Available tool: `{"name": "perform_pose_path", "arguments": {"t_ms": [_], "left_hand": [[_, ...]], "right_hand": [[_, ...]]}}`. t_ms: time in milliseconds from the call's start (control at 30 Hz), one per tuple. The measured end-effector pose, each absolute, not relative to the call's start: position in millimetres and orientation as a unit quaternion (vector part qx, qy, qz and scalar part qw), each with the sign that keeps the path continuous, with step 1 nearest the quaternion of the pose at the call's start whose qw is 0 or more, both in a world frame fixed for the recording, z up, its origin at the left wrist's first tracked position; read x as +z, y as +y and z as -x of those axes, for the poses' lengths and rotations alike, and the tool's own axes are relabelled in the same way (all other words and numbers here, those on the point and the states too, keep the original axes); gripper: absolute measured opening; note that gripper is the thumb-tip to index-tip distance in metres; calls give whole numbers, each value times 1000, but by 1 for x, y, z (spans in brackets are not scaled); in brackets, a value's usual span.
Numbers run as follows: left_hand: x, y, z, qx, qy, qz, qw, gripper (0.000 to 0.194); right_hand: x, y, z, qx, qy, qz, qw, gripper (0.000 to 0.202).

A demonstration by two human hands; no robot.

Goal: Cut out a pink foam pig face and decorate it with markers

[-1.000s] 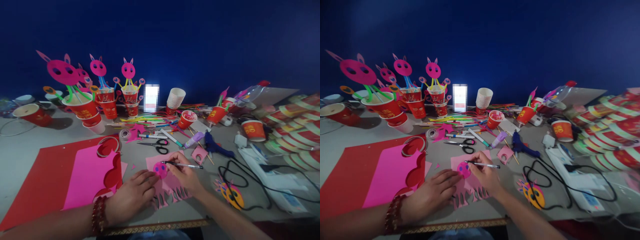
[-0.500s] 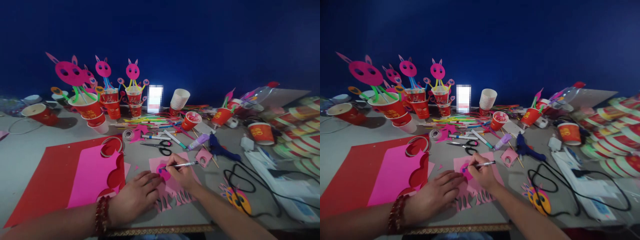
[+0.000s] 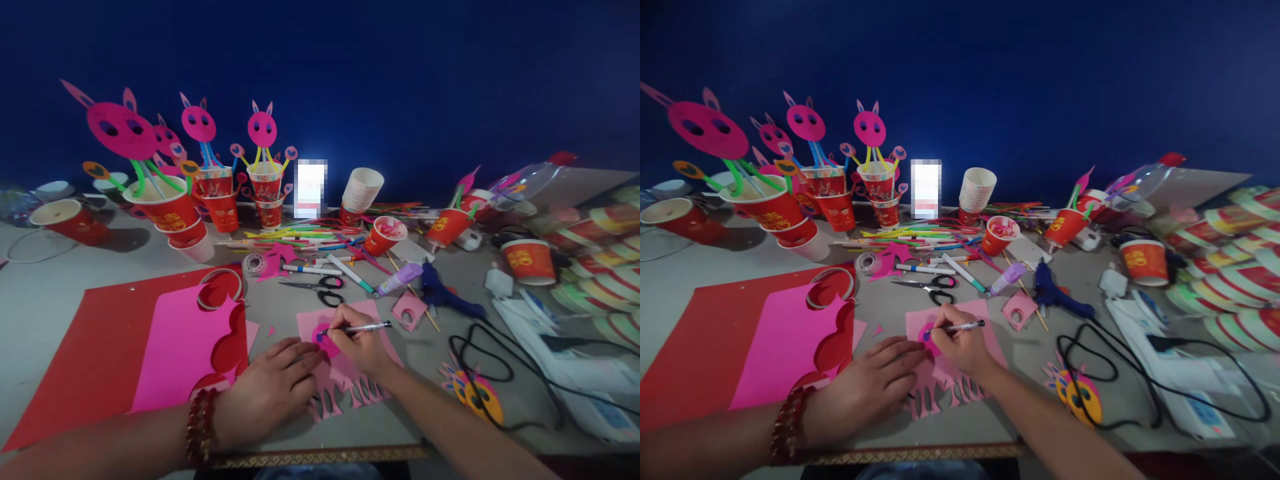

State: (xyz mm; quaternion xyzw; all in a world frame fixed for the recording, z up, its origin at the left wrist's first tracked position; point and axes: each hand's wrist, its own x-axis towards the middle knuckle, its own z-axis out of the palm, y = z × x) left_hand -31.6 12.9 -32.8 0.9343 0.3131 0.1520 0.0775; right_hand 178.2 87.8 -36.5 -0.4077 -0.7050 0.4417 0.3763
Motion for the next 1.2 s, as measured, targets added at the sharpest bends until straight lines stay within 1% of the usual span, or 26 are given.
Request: {"name": "perform_pose_path", "arguments": {"t_ms": [100, 500, 1200], "left_hand": [[-33, 12, 31, 158, 316, -933, 71, 18], [-31, 13, 32, 152, 315, -934, 71, 24], [-32, 12, 31, 154, 321, -931, 78, 22]], "right_hand": [[-36, 87, -178, 441, -706, 407, 375, 17], [-35, 89, -177, 435, -711, 414, 367, 18], [-32, 89, -176, 424, -713, 422, 366, 16]]}}
